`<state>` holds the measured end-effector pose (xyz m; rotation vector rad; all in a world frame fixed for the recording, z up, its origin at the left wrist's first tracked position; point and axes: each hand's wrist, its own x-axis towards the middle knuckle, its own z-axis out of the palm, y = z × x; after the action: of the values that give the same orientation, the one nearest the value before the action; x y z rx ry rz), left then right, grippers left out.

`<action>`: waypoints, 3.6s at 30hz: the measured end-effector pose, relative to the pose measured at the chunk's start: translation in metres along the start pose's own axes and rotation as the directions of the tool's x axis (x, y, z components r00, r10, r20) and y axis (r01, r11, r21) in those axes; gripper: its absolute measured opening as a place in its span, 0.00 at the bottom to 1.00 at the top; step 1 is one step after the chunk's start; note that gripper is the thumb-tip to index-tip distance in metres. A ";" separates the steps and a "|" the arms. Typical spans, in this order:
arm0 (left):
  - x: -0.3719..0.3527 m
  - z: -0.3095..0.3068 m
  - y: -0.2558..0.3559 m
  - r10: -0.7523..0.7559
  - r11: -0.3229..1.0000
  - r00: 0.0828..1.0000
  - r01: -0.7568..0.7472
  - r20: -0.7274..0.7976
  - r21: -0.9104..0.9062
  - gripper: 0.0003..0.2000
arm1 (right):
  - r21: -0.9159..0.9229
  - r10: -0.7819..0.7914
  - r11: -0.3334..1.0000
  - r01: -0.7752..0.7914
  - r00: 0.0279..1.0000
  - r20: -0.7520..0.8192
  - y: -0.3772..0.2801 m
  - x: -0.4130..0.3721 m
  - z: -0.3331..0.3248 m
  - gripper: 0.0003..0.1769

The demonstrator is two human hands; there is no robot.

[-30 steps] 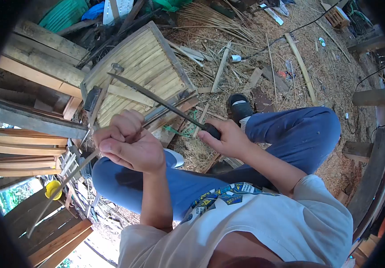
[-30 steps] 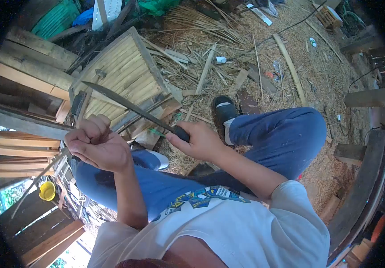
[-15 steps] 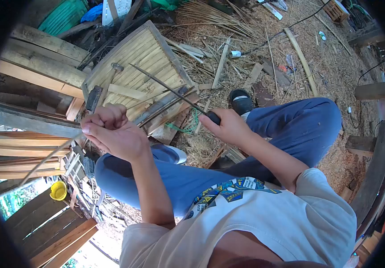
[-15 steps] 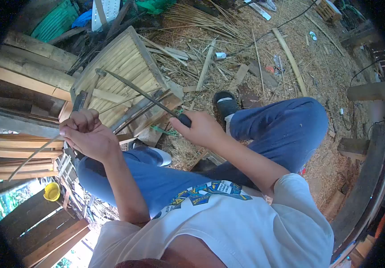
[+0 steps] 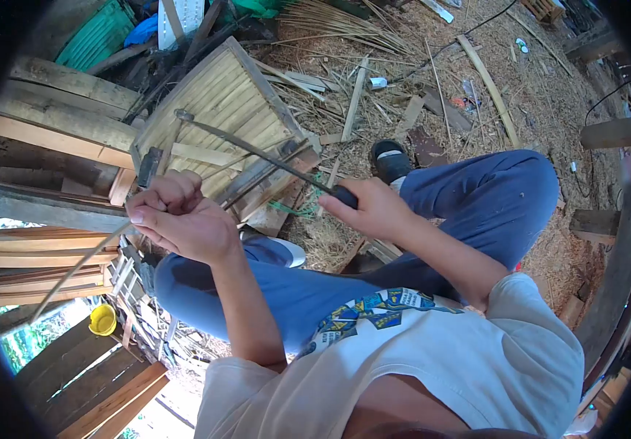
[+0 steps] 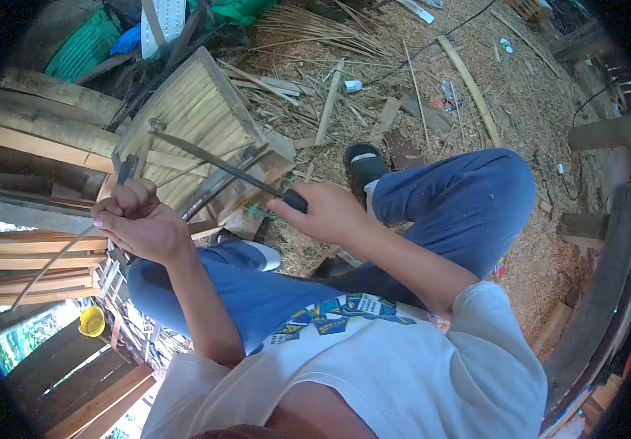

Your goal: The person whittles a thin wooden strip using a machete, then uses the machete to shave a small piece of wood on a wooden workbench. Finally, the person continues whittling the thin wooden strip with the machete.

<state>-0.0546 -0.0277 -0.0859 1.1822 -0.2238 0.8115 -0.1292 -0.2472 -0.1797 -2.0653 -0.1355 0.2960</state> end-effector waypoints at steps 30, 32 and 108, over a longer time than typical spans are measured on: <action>-0.006 0.013 0.007 -0.092 0.996 0.993 0.091 -0.072 -0.021 0.23 | 0.131 0.132 0.984 -0.118 0.986 -0.101 0.023 0.014 0.028 0.26; -0.009 0.014 0.007 -0.080 0.997 0.995 0.078 -0.055 -0.028 0.23 | 0.108 0.051 0.993 -0.045 0.997 -0.055 -0.001 0.011 0.019 0.26; 0.002 -0.008 0.006 -0.225 0.974 0.963 0.222 -0.146 -0.037 0.21 | 0.089 0.083 0.993 -0.079 0.996 -0.044 0.017 0.006 0.025 0.25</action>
<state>-0.0596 -0.0189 -0.0832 1.0992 0.0254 0.6932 -0.1305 -0.2331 -0.2074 -1.9927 -0.0091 0.2970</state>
